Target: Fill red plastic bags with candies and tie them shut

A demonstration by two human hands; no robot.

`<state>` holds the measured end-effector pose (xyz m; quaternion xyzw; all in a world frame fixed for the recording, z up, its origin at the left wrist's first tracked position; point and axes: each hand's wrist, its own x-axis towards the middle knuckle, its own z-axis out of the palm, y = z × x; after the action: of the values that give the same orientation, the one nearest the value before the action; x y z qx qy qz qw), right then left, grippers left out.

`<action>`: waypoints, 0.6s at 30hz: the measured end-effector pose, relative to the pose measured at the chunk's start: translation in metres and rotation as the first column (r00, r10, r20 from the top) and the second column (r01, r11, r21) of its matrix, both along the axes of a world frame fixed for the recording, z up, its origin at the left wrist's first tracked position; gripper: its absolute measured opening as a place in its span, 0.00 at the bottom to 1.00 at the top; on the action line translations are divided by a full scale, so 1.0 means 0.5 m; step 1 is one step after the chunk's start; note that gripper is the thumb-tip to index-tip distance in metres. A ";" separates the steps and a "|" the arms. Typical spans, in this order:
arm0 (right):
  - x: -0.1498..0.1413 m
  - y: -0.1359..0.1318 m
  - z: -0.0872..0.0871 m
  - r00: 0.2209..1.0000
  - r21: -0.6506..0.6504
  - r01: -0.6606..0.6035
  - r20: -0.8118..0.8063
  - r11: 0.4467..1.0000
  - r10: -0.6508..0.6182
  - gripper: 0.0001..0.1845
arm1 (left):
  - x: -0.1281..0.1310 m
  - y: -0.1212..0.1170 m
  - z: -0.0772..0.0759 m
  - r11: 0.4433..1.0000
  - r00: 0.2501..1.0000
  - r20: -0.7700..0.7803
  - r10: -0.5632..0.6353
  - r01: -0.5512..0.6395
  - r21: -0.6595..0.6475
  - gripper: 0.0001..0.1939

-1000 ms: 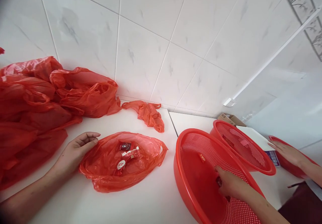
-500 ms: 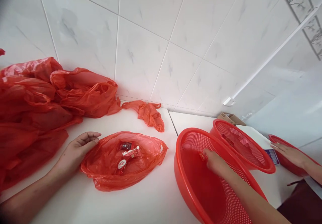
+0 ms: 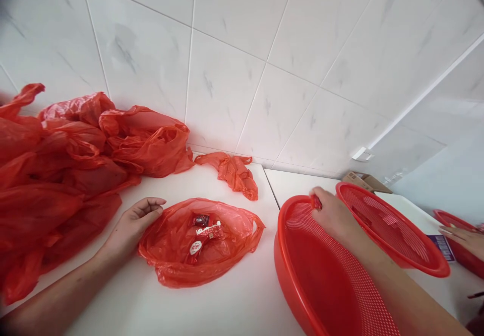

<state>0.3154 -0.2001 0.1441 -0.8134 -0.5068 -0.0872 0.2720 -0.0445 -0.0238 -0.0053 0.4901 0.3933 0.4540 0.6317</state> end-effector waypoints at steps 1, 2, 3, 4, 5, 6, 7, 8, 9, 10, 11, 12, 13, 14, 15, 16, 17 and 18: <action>-0.023 0.012 0.018 1.000 -0.077 -0.022 0.009 0.997 0.023 0.10 | 0.000 0.000 0.001 1.000 1.000 0.000 0.003 -0.003 0.004 0.19; -0.052 0.026 0.030 0.998 -0.124 -0.056 0.014 0.991 0.058 0.12 | 0.000 0.000 0.001 1.000 1.000 -0.001 0.005 -0.005 0.009 0.19; -0.086 0.041 0.037 0.992 -0.140 -0.122 -0.001 0.983 0.123 0.14 | 0.000 0.000 0.000 1.000 1.000 -0.002 0.004 -0.004 0.012 0.19; -0.121 0.057 0.037 0.978 -0.170 -0.210 -0.023 0.963 0.209 0.16 | -0.001 0.000 0.000 1.000 1.000 -0.005 0.002 -0.002 0.014 0.19; -0.155 0.075 0.032 0.949 -0.199 -0.313 -0.043 0.929 0.311 0.17 | -0.002 0.000 -0.001 1.000 1.000 -0.008 -0.003 0.003 0.014 0.18; -0.186 0.092 0.022 0.915 -0.223 -0.401 -0.054 0.888 0.400 0.19 | -0.003 0.000 -0.001 1.000 1.000 -0.008 -0.008 0.008 0.015 0.18; -0.212 0.109 0.011 0.877 -0.252 -0.476 -0.062 0.842 0.477 0.21 | -0.004 0.000 -0.001 1.000 1.000 -0.007 -0.013 0.013 0.016 0.18; -0.233 0.123 -0.001 0.840 -0.286 -0.534 -0.075 0.796 0.537 0.23 | -0.004 -0.001 -0.001 1.000 1.000 -0.004 -0.015 0.015 0.016 0.18; -0.248 0.133 -0.011 0.812 -0.324 -0.573 -0.095 0.753 0.577 0.25 | -0.005 -0.001 0.000 1.000 1.000 0.002 -0.017 0.017 0.014 0.18; -0.258 0.138 -0.017 0.794 -0.361 -0.594 -0.120 0.719 0.596 0.29 | -0.005 -0.002 0.001 1.000 1.000 0.011 -0.016 0.016 0.011 0.18; -0.264 0.138 -0.019 0.789 -0.392 -0.599 -0.144 0.698 0.597 0.34 | -0.005 -0.002 0.002 1.000 1.000 0.020 -0.013 0.013 0.006 0.18; -0.268 0.131 -0.017 0.797 -0.419 -0.589 -0.164 0.691 0.581 0.38 | -0.005 -0.002 0.003 1.000 1.000 0.030 -0.010 0.010 0.002 0.18; -0.271 0.117 -0.012 0.813 -0.441 -0.569 -0.176 0.694 0.555 0.39 | -0.005 -0.003 0.004 1.000 0.999 0.038 -0.007 0.007 -0.001 0.18; -0.274 0.097 -0.005 0.831 -0.456 -0.544 -0.180 0.704 0.526 0.37 | -0.004 -0.002 0.005 1.000 0.999 0.044 -0.005 0.005 -0.003 0.18; -0.278 0.073 0.002 0.848 -0.475 -0.520 -0.185 0.710 0.497 0.34 | -0.004 -0.002 0.005 1.000 0.999 0.048 -0.004 0.004 -0.004 0.18; -0.281 0.044 0.007 0.859 -0.502 -0.503 -0.198 0.704 0.473 0.31 | -0.003 -0.001 0.005 1.000 0.999 0.052 -0.004 0.004 -0.004 0.18; -0.283 0.013 0.008 0.861 -0.540 -0.500 -0.227 0.677 0.455 0.29 | -0.003 -0.001 0.004 1.000 0.998 0.056 -0.007 0.007 -0.001 0.17; -0.282 -0.018 0.004 0.859 -0.591 -0.505 -0.272 0.629 0.435 0.29 | -0.002 0.000 0.003 1.000 0.998 0.060 -0.011 0.011 0.004 0.16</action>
<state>0.1745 -0.2092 0.1460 -0.6984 -0.6846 0.2080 0.0153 -0.0455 -0.0236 -0.0038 0.4794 0.3705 0.4659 0.6448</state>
